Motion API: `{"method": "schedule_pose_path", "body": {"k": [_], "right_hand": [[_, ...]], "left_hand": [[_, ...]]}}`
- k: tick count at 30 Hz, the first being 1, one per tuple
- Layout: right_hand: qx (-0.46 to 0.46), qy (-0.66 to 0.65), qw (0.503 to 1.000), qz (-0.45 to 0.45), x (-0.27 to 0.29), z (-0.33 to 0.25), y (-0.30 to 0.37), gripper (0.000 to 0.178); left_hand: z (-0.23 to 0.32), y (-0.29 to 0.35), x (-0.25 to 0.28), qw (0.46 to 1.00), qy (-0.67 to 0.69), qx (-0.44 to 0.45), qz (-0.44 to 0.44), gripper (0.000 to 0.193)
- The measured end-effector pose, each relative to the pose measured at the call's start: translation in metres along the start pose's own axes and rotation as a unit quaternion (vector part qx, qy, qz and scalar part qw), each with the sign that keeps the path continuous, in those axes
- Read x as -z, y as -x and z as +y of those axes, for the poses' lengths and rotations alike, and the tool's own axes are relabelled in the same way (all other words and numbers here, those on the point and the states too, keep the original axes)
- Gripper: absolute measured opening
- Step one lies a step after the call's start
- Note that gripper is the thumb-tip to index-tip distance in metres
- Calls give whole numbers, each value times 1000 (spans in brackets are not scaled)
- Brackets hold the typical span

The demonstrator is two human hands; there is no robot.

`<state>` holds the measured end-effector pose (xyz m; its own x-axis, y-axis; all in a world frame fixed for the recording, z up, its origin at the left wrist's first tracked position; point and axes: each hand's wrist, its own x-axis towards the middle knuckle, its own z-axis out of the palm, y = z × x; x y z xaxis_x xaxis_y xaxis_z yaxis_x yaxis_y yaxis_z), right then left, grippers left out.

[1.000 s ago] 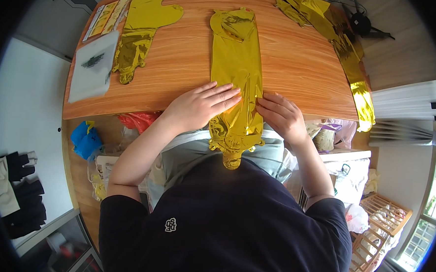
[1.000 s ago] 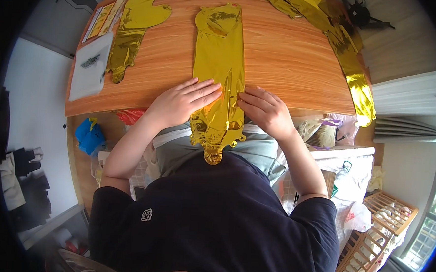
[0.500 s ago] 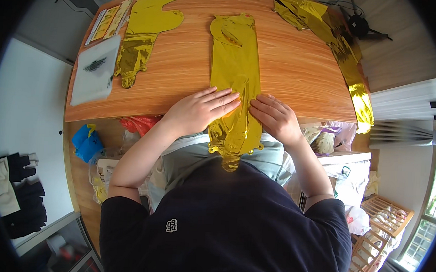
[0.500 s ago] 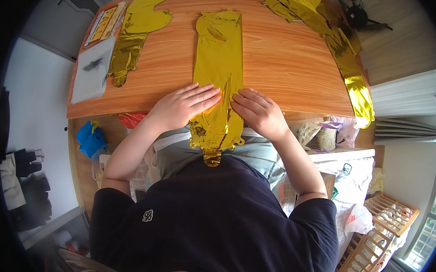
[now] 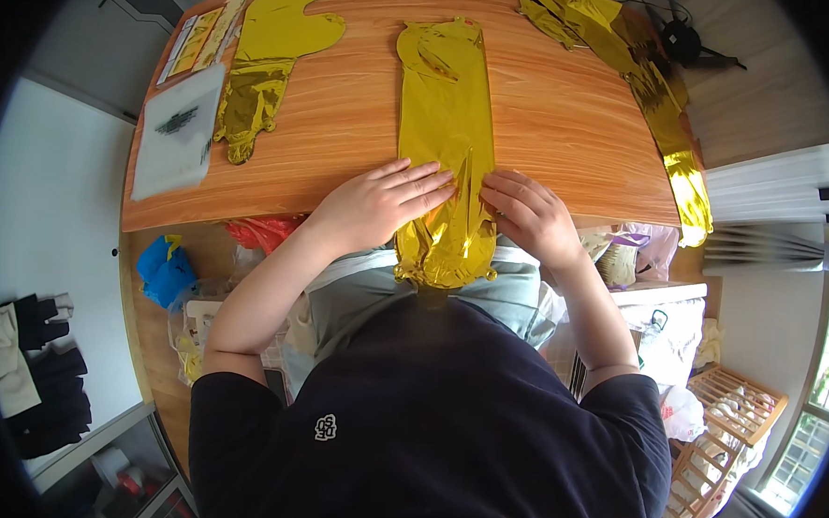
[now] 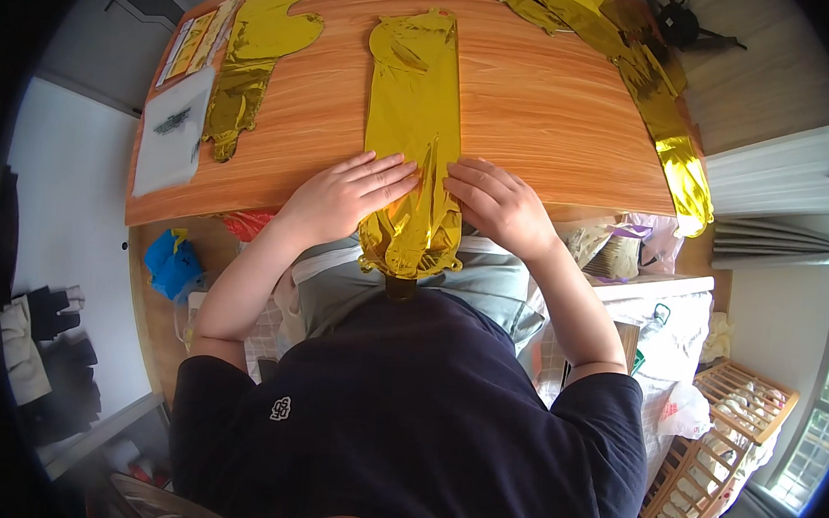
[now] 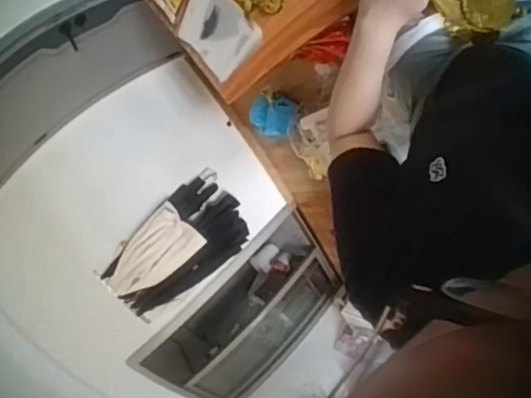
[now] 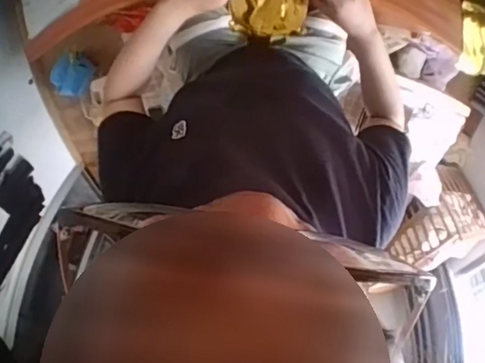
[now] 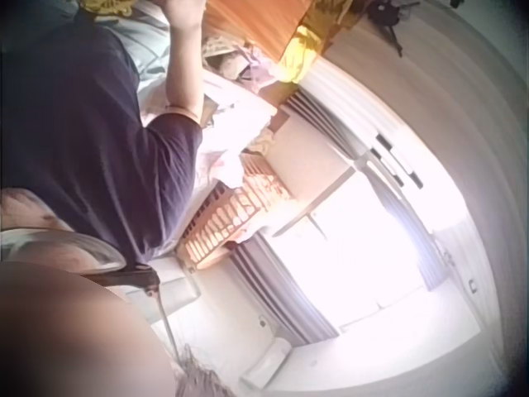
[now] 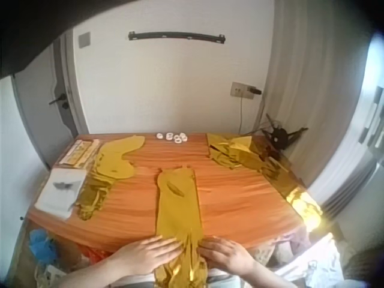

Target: Folding a gold foil balloon and placing it into a white cardboard envelope.

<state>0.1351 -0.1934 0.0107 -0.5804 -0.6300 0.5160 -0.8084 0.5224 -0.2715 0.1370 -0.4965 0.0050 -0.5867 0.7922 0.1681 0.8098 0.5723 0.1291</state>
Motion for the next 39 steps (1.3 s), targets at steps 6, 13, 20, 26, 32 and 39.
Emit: {"method": "schedule_pose_path", "body": {"k": [6,13,20,26,32,39], "right_hand": [[33,22,999,-28,2,5,4,39],[51,36,998,-25,1,6,5,41],[99,74,992,-39,-1,-3,-10,44],[117,22,991,-62,-2,-3,-15,41],[29,-96,994,-51,2,-1,-22,36],[-132,-196,969,-67,-6,17,-28,43]], "left_hand": [[-1,1,-2,1000,6,-2,5,57],[-1,0,0,1000,13,-2,11,56],[-1,0,1,1000,25,2,1,56],[-5,-1,5,997,69,0,-15,60],[-11,-6,14,986,162,10,-35,56],[-1,-23,45,859,462,219,-37,35]]}}
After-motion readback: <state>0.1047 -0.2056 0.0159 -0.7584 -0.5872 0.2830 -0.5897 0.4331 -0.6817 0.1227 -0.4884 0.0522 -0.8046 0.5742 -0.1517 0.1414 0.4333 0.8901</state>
